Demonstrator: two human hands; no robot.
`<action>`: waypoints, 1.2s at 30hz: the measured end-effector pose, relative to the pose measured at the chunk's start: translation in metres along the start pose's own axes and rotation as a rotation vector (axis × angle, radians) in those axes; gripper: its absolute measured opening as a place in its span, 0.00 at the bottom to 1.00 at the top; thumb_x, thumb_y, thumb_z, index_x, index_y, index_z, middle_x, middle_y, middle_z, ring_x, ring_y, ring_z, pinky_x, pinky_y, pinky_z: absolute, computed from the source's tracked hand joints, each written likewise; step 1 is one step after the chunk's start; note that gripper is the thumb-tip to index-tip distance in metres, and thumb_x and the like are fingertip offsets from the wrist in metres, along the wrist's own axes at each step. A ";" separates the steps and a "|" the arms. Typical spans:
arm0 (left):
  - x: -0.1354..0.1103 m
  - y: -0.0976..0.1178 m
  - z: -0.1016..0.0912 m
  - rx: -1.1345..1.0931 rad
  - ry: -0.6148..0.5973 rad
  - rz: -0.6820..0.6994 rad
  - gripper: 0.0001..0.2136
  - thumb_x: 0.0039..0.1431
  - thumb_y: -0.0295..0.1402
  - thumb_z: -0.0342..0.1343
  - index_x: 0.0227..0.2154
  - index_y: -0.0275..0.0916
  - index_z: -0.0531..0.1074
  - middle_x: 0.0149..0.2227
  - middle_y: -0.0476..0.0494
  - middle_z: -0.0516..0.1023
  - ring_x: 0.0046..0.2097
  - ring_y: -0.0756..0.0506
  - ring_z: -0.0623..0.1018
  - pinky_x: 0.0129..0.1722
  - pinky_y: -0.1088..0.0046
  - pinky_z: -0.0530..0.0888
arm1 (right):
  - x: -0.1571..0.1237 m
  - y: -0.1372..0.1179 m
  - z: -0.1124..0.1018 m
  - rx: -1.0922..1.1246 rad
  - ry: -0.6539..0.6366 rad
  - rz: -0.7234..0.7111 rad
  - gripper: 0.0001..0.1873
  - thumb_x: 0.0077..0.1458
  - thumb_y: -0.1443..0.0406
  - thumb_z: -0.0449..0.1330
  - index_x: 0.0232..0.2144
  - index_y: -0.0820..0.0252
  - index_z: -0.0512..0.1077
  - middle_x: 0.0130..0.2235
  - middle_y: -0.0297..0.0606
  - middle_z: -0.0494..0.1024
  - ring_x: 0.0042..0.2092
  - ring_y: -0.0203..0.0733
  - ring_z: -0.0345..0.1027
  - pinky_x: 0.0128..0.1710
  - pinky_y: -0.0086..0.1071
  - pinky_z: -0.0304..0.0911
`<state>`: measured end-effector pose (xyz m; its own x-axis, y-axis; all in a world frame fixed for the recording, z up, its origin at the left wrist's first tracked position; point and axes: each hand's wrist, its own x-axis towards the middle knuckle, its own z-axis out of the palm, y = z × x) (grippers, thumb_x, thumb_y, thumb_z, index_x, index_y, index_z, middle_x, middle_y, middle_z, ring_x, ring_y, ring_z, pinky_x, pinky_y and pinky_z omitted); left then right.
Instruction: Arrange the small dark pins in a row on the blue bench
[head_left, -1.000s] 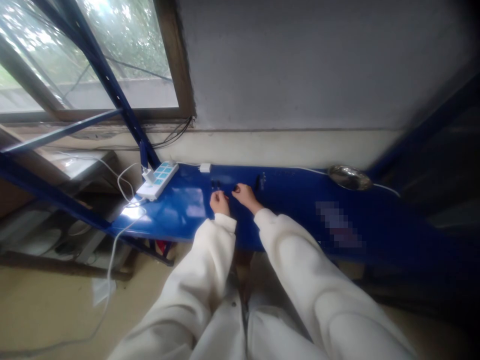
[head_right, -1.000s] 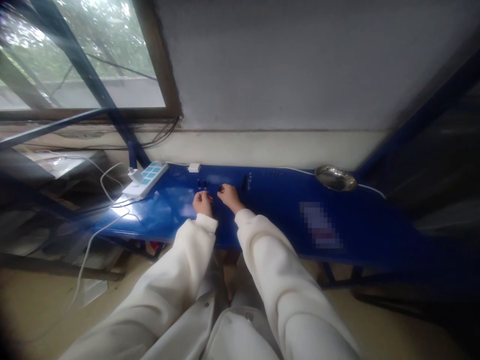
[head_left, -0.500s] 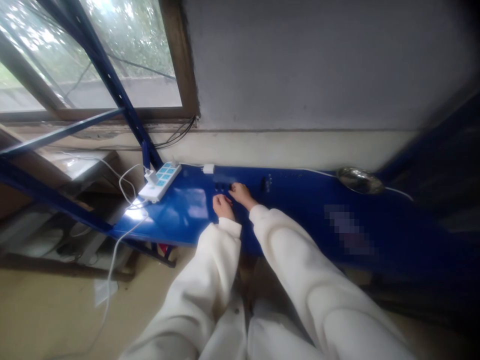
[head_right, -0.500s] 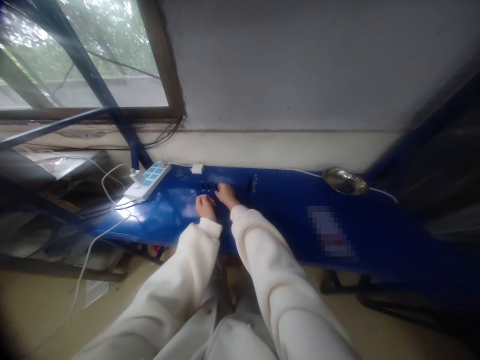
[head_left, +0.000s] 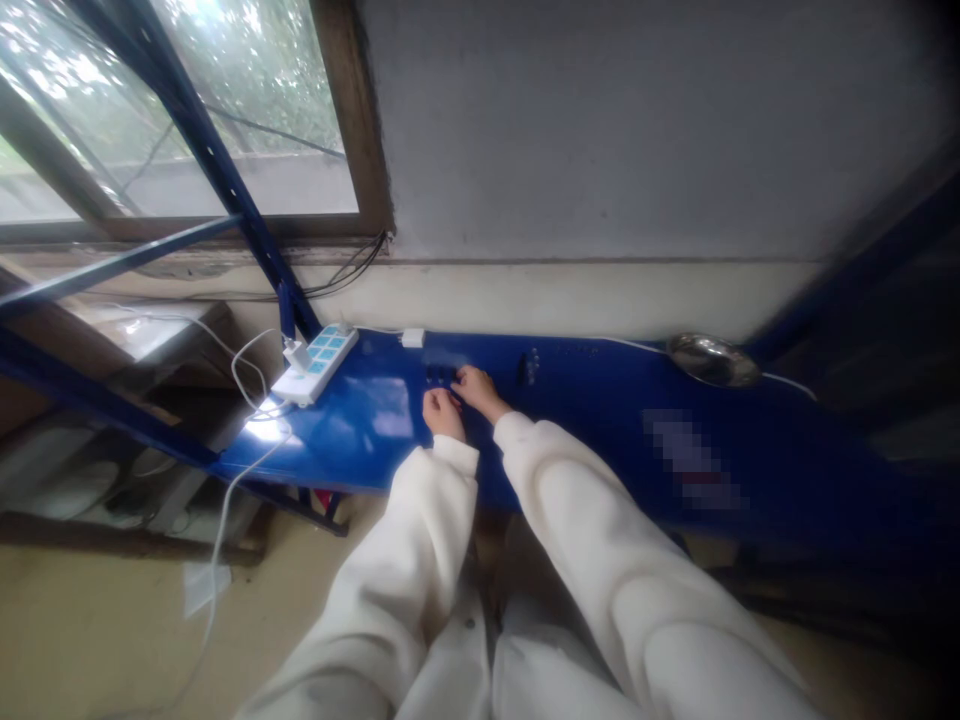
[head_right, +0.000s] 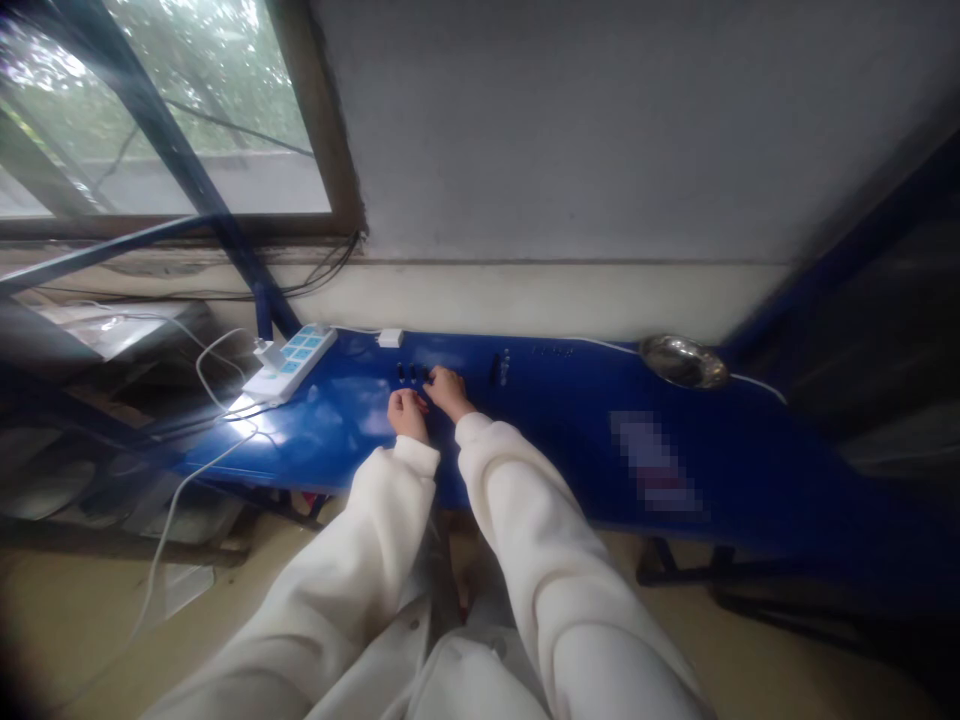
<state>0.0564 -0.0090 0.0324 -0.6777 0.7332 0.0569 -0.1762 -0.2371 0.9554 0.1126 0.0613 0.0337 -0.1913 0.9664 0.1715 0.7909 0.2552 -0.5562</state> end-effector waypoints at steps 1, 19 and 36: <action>0.000 0.000 0.000 0.005 -0.002 -0.004 0.06 0.49 0.31 0.45 0.19 0.37 0.59 0.13 0.57 0.60 0.15 0.56 0.61 0.17 0.81 0.58 | -0.002 0.001 -0.001 0.025 0.010 -0.002 0.10 0.44 0.65 0.56 0.34 0.61 0.69 0.31 0.38 0.75 0.33 0.36 0.67 0.33 0.27 0.58; -0.027 0.009 0.028 0.929 -0.858 0.733 0.22 0.55 0.33 0.42 0.54 0.41 0.52 0.48 0.39 0.65 0.44 0.44 0.66 0.41 0.66 0.64 | -0.073 0.085 -0.064 0.151 0.836 -0.008 0.06 0.47 0.66 0.49 0.28 0.62 0.64 0.28 0.38 0.68 0.32 0.37 0.60 0.36 0.33 0.57; 0.000 -0.003 0.052 1.019 -0.751 0.695 0.05 0.52 0.28 0.48 0.31 0.37 0.67 0.33 0.39 0.70 0.37 0.44 0.68 0.39 0.67 0.63 | -0.077 0.082 -0.057 -0.214 0.383 0.092 0.15 0.47 0.69 0.48 0.35 0.60 0.71 0.44 0.43 0.68 0.48 0.45 0.54 0.44 0.39 0.47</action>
<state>0.0941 0.0249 0.0442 0.1721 0.8923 0.4173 0.8202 -0.3644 0.4410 0.2253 0.0057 0.0213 0.0830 0.8939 0.4405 0.9049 0.1175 -0.4090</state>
